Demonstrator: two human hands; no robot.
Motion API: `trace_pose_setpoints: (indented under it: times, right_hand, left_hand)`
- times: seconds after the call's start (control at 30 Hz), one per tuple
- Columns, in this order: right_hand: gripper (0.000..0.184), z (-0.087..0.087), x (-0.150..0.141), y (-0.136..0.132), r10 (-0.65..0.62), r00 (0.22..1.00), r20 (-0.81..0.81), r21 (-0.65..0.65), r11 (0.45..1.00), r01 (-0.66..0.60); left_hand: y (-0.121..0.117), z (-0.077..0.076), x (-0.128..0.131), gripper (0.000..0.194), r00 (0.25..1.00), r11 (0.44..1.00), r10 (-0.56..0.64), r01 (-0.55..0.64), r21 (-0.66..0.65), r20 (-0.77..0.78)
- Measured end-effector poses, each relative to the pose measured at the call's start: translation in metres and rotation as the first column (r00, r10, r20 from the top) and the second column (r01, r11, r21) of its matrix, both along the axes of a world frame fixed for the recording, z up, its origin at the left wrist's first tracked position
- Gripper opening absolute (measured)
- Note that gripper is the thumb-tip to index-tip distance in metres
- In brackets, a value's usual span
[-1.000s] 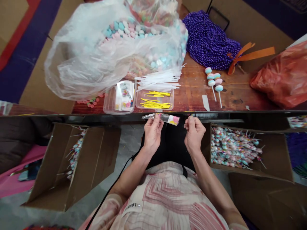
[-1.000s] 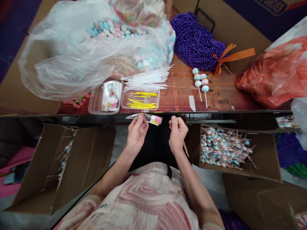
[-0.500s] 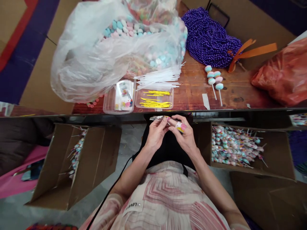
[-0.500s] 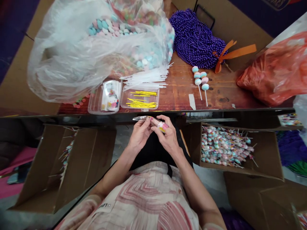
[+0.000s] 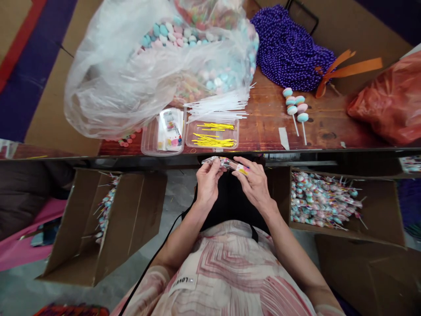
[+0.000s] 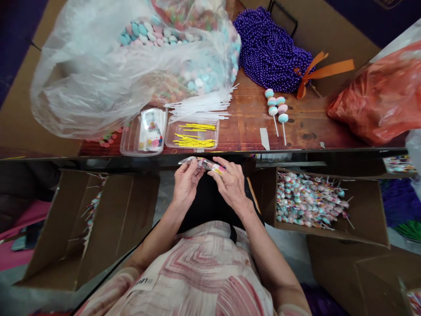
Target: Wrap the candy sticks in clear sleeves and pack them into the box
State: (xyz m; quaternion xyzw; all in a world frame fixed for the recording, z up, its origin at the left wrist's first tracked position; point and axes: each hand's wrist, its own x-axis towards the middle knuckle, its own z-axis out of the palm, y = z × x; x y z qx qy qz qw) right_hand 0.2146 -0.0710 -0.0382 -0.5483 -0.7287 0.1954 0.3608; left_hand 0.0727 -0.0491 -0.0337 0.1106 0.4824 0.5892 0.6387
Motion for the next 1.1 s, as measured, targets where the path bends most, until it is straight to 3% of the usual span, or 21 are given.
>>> trace_pose_setpoints:
  times: [0.27, 0.4, 0.5, 0.57, 0.63, 0.7, 0.9, 1.0, 1.1]
  right_hand:
    - [0.02, 0.025, 0.006, 0.003, -0.004, 1.0, -0.011, 0.221, 0.975, 0.006]
    - [0.028, 0.032, 0.031, 0.023, -0.184, 0.982, 0.03, 0.237, 0.956, 0.172]
    - [0.022, 0.029, 0.065, 0.059, -0.422, 0.893, 0.156, 0.202, 0.899, 0.389]
    - [0.015, 0.026, 0.087, 0.087, -0.567, 0.775, 0.279, 0.159, 0.823, 0.545]
    - [0.021, 0.024, 0.102, 0.113, -0.639, 0.651, 0.409, 0.091, 0.739, 0.668]
    - [0.027, 0.022, 0.11, 0.134, -0.64, 0.598, 0.482, 0.032, 0.695, 0.718]
    - [0.021, 0.013, 0.114, 0.159, -0.637, 0.617, 0.462, 0.001, 0.696, 0.718]
    - [0.016, 0.011, 0.109, 0.148, -0.666, 0.693, 0.275, 0.043, 0.729, 0.683]
    - [0.012, 0.014, 0.092, 0.116, -0.614, 0.788, -0.03, 0.062, 0.786, 0.615]
  left_hand:
    - [0.004, 0.016, -0.004, 0.036, 0.988, 0.987, 0.153, -0.152, 0.043, -0.022]
    - [0.025, 0.03, -0.018, 0.036, 0.964, 0.962, 0.261, -0.256, 0.091, -0.043]
    - [0.04, 0.037, -0.023, 0.036, 0.962, 0.957, 0.271, -0.266, 0.113, -0.034]
    - [0.047, 0.039, -0.022, 0.038, 0.963, 0.958, 0.271, -0.27, 0.098, -0.001]
    - [0.054, 0.039, -0.021, 0.04, 0.961, 0.958, 0.275, -0.276, 0.074, 0.034]
    - [0.06, 0.038, -0.021, 0.04, 0.957, 0.956, 0.284, -0.287, 0.053, 0.057]
    - [0.071, 0.036, -0.024, 0.037, 0.951, 0.955, 0.295, -0.297, 0.016, 0.093]
    - [0.073, 0.035, -0.025, 0.038, 0.947, 0.952, 0.304, -0.306, 0.008, 0.105]
    - [0.075, 0.034, -0.026, 0.036, 0.941, 0.946, 0.321, -0.323, 0.011, 0.104]
